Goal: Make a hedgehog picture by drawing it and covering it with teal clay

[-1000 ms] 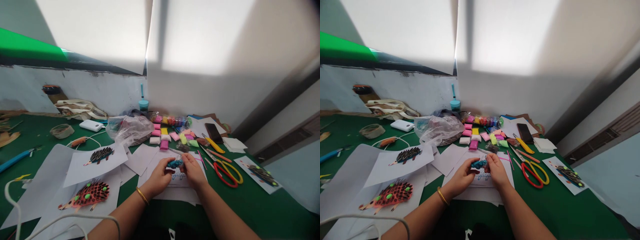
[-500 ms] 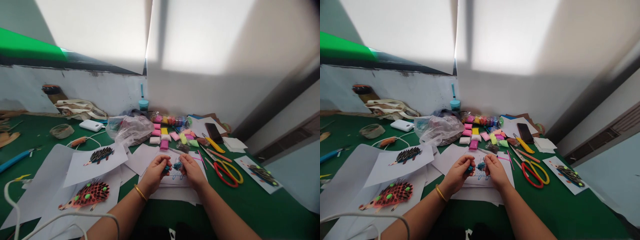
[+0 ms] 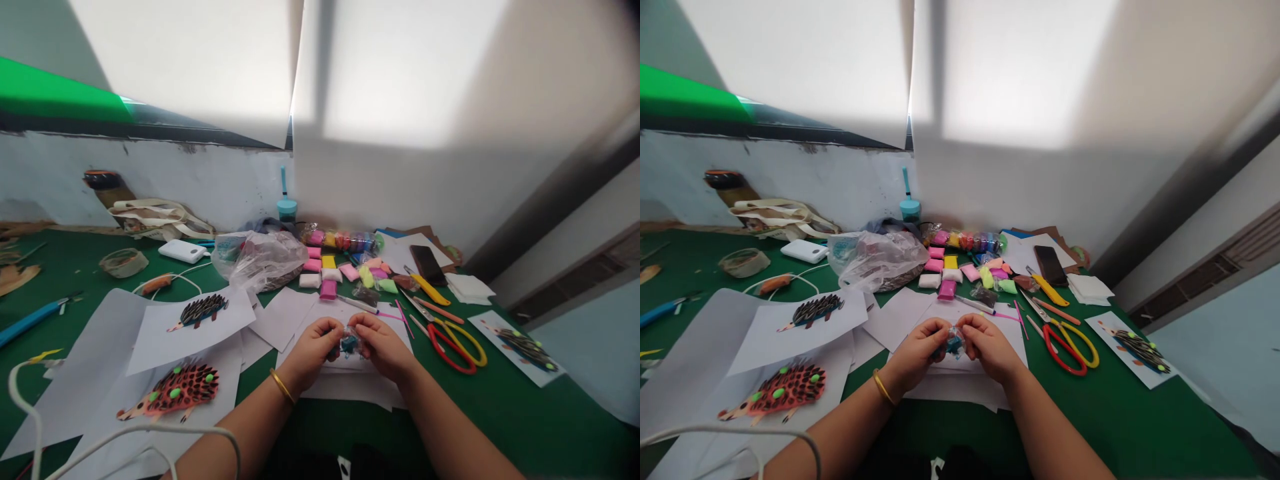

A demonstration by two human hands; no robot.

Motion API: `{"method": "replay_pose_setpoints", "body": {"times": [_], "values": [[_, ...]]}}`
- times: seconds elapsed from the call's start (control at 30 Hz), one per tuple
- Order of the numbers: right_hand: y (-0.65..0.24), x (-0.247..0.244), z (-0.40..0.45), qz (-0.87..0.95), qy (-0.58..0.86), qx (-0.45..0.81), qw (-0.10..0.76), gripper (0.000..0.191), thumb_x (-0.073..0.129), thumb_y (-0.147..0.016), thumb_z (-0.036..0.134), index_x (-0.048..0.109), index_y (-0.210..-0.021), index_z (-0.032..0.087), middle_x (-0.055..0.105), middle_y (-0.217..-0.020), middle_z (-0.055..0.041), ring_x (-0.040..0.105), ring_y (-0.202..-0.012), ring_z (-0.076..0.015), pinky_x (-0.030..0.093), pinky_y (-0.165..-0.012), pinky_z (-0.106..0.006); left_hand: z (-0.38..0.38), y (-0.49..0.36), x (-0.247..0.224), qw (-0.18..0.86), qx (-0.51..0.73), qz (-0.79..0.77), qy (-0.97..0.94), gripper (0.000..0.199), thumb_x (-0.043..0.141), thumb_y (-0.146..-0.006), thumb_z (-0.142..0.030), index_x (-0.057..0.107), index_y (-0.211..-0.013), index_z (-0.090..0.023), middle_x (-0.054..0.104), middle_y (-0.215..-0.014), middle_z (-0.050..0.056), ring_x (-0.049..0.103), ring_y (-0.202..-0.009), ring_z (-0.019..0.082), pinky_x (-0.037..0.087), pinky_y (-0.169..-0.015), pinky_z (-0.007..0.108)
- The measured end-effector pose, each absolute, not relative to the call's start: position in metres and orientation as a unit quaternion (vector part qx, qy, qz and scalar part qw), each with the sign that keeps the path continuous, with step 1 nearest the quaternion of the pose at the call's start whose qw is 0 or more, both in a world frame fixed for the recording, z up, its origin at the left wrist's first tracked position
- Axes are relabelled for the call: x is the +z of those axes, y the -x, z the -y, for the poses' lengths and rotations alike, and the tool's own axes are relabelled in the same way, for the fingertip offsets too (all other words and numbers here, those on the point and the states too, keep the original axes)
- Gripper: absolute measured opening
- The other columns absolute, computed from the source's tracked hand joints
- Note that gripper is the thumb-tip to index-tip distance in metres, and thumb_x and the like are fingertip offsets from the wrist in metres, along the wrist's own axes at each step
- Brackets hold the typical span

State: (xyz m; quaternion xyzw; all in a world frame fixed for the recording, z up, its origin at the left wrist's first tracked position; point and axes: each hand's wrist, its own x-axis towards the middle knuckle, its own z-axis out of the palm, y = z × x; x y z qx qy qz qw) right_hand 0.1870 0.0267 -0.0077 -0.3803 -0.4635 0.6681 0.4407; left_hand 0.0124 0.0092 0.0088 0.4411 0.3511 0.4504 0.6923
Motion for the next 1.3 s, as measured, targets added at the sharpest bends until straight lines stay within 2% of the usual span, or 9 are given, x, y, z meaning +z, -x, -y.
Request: {"method": "replay_pose_setpoints", "body": {"times": [0.2, 0.4, 0.63, 0.8, 1.03, 1.3], "values": [[-0.192, 0.002, -0.026, 0.452, 0.362, 0.707, 0.406, 0.02, 0.071, -0.076, 0.035, 0.062, -0.081, 0.017, 0.052, -0.056, 0.005, 0.038, -0.044, -0.0068, 0.022, -0.046, -0.021, -0.007, -0.014, 0.009, 0.72, 0.435, -0.342, -0.419, 0.038, 0.071, -0.079, -0.051, 0.05, -0.079, -0.019, 0.049, -0.072, -0.004, 0.042, -0.054, 0.006, 0.028, -0.048, 0.018], [-0.185, -0.001, -0.023, 0.436, 0.336, 0.69, 0.471, 0.018, 0.068, -0.077, 0.029, 0.057, -0.07, 0.017, 0.044, -0.049, 0.0069, 0.03, -0.045, -0.0068, 0.019, -0.047, -0.022, -0.007, -0.016, 0.011, 0.695, 0.379, -0.348, -0.502, 0.031, 0.065, -0.084, -0.047, 0.053, -0.082, -0.018, 0.048, -0.069, -0.005, 0.043, -0.055, 0.008, 0.033, -0.052, 0.02], [-0.183, -0.006, -0.025, 0.44, 0.326, 0.705, 0.451, 0.017, 0.069, -0.079, 0.029, 0.059, -0.077, 0.017, 0.044, -0.052, 0.0075, 0.03, -0.046, -0.0061, 0.019, -0.047, -0.022, -0.008, -0.013, 0.009, 0.685, 0.419, -0.347, -0.486, 0.028, 0.07, -0.081, -0.041, 0.058, -0.083, -0.016, 0.05, -0.069, -0.004, 0.04, -0.055, 0.007, 0.03, -0.053, 0.021], [-0.192, -0.013, -0.027, 0.456, 0.318, 0.745, 0.368, 0.018, 0.075, -0.074, 0.027, 0.06, -0.078, 0.017, 0.05, -0.061, 0.0054, 0.036, -0.05, -0.0064, 0.02, -0.049, -0.021, -0.008, -0.014, 0.004, 0.705, 0.437, -0.343, -0.44, 0.03, 0.07, -0.082, -0.043, 0.059, -0.081, -0.015, 0.051, -0.067, -0.003, 0.041, -0.055, 0.007, 0.028, -0.052, 0.021], [-0.2, -0.013, -0.025, 0.506, 0.269, 0.732, 0.368, 0.024, 0.083, -0.071, 0.027, 0.062, -0.077, 0.017, 0.061, -0.076, 0.0011, 0.053, -0.072, -0.0123, 0.036, -0.067, -0.025, -0.009, -0.016, 0.001, 0.717, 0.433, -0.33, -0.434, 0.03, 0.073, -0.08, -0.04, 0.06, -0.08, -0.014, 0.053, -0.067, -0.002, 0.043, -0.055, 0.007, 0.03, -0.052, 0.02], [-0.193, -0.01, -0.024, 0.43, 0.267, 0.75, 0.426, 0.027, 0.086, -0.066, 0.026, 0.064, -0.08, 0.018, 0.062, -0.075, 0.0015, 0.057, -0.07, -0.0135, 0.039, -0.067, -0.027, -0.008, -0.016, 0.005, 0.709, 0.44, -0.322, -0.447, 0.032, 0.073, -0.08, -0.043, 0.054, -0.087, -0.018, 0.051, -0.072, -0.004, 0.042, -0.055, 0.006, 0.03, -0.051, 0.02]]}}
